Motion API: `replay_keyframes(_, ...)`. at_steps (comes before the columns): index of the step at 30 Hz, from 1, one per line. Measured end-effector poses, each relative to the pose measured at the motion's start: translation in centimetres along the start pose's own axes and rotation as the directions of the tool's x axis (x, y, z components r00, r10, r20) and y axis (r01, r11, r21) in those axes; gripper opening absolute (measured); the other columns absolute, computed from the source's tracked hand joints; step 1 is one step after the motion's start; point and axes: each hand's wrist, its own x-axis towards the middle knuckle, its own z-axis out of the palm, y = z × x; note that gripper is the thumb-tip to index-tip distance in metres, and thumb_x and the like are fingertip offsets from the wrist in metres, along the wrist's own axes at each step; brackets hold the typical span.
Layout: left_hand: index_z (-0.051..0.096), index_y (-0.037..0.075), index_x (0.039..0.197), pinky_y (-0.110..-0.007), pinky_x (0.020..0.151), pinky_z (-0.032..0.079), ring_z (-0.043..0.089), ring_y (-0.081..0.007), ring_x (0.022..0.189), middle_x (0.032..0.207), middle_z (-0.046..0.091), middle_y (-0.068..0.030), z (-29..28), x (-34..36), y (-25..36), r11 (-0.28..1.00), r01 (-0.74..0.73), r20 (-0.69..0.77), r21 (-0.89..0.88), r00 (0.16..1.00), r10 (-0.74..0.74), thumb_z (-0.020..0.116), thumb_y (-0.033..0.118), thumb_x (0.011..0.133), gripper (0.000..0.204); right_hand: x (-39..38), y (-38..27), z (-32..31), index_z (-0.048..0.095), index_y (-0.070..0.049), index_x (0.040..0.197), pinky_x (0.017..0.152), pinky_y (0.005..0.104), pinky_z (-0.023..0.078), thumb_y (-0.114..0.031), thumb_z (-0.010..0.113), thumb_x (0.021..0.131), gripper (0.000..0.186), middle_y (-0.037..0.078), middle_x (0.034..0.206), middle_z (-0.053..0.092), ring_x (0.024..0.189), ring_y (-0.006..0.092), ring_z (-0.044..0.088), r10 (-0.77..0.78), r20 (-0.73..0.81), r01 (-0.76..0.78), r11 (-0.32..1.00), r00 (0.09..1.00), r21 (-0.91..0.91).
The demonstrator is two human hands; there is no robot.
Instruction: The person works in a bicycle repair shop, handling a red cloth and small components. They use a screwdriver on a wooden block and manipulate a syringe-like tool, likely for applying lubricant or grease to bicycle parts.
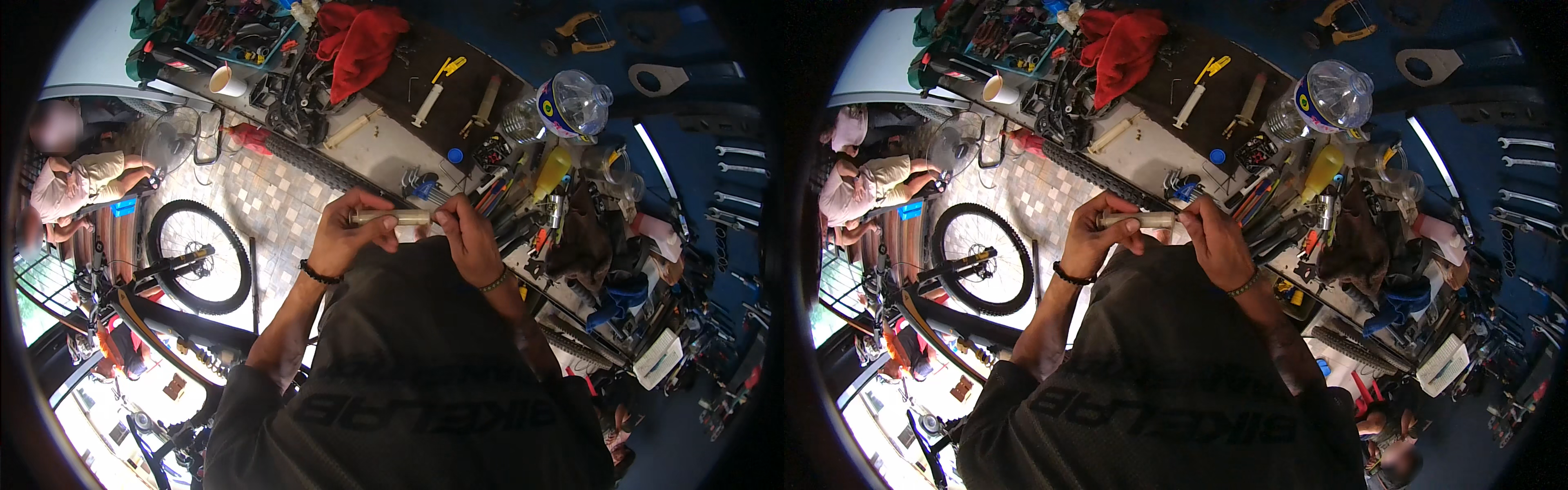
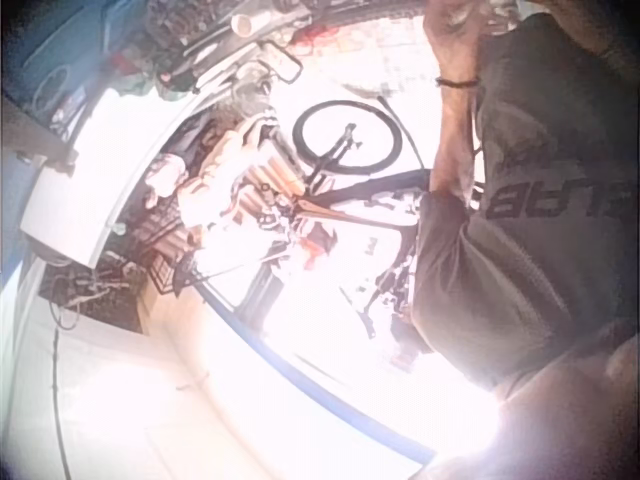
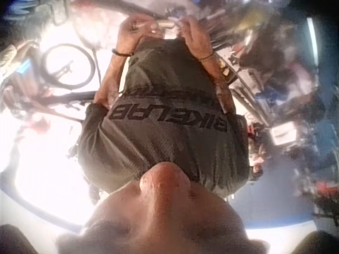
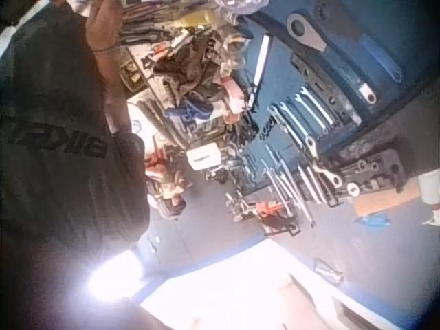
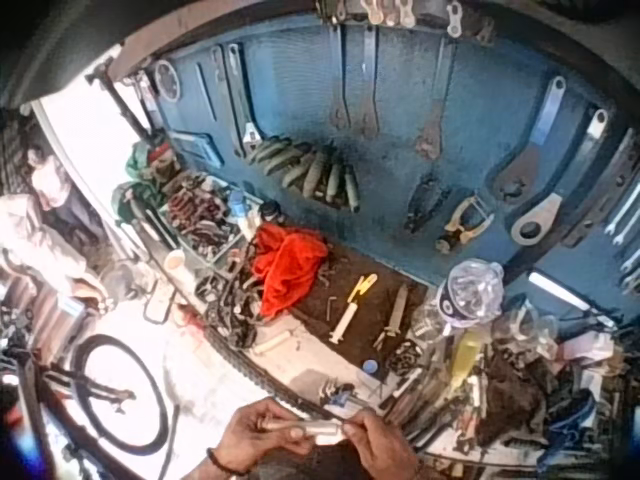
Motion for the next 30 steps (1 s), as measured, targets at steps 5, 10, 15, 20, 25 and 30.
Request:
replay_keyframes(5, 0.069, -0.005, 0.117, -0.029, 0.06, 0.058, 0.07, -0.0156, 0.068, 0.095, 0.075, -0.0145, 0.0, -0.1, 1.3, 0.996, 0.055, 0.066, 0.077, 0.996, -0.06, 0.075, 0.005, 0.097, 0.023, 0.6, -0.4, -0.8, 0.053, 0.0, 0.105, 0.07, 0.0487, 0.05, -0.017, 0.055, 0.109, 0.017, 0.021, 0.088, 0.066, 0.083, 0.0442, 0.067, 0.008, 0.059, -0.005, 0.999, 0.998, -0.041)
replay_keyframes(10, 0.074, 0.0, 0.122, -0.029, 0.084, 0.058, 0.073, -0.0143, 0.093, 0.109, 0.077, -0.0115, -0.1, 0.0, 2.4, 0.927, -0.131, 0.168, 0.352, 0.983, 0.075, 0.076, 0.005, 0.096, 0.027, 1.5, -0.5, -1.6, 0.054, 0.001, 0.101, 0.068, 0.0505, 0.048, -0.019, 0.052, 0.11, 0.022, 0.023, 0.083, 0.063, 0.079, 0.0465, 0.063, -0.064, 0.148, 0.086, 0.985, 0.987, -0.147)
replay_keyframes(15, 0.072, 0.0, 0.124, -0.03, 0.097, 0.056, 0.071, -0.0156, 0.108, 0.115, 0.077, -0.0105, 0.4, -0.3, 2.2, 0.912, -0.208, 0.211, 0.353, 0.968, 0.139, 0.075, 0.001, 0.096, 0.028, 1.8, -0.5, -1.7, 0.055, 0.001, 0.097, 0.066, 0.049, 0.046, -0.021, 0.05, 0.111, 0.026, 0.021, 0.077, 0.059, 0.074, 0.0443, 0.061, -0.041, 0.154, 0.051, 0.997, 0.987, -0.058)
replay_keyframes(20, 0.072, -0.001, 0.125, -0.031, 0.096, 0.056, 0.072, -0.0168, 0.109, 0.115, 0.077, -0.0117, 1.2, -0.4, 1.7, 0.921, -0.244, 0.214, 0.302, 0.959, 0.184, 0.073, -0.002, 0.096, 0.029, 2.2, -0.4, -1.5, 0.058, 0.0, 0.098, 0.066, 0.0446, 0.046, -0.023, 0.047, 0.112, 0.029, 0.016, 0.073, 0.058, 0.069, 0.0392, 0.061, -0.078, 0.102, 0.081, 0.996, 0.992, -0.03)
replay_keyframes(25, 0.071, -0.002, 0.128, -0.028, 0.086, 0.058, 0.074, -0.0164, 0.101, 0.113, 0.078, -0.0132, 0.5, -0.1, 0.6, 0.818, -0.363, 0.259, 0.447, 0.927, 0.27, 0.075, 0.0, 0.094, 0.034, 2.5, 0.1, -2.5, 0.058, 0.0, 0.101, 0.067, 0.0458, 0.048, -0.021, 0.049, 0.111, 0.025, 0.017, 0.078, 0.062, 0.072, 0.0394, 0.063, -0.035, 0.244, 0.035, 0.999, 0.969, 0.006)
replay_keyframes(30, 0.071, -0.001, 0.129, -0.025, 0.071, 0.056, 0.073, -0.0114, 0.088, 0.106, 0.078, -0.011, 0.4, -0.9, 3.4, 0.961, -0.053, 0.155, 0.271, 0.988, 0.011, 0.075, 0.005, 0.097, 0.032, 2.5, -1.8, -4.1, 0.06, -0.003, 0.103, 0.068, 0.0443, 0.05, -0.017, 0.056, 0.106, 0.015, 0.014, 0.088, 0.062, 0.072, 0.036, 0.065, -0.089, 0.183, 0.078, 0.995, 0.979, 0.066)
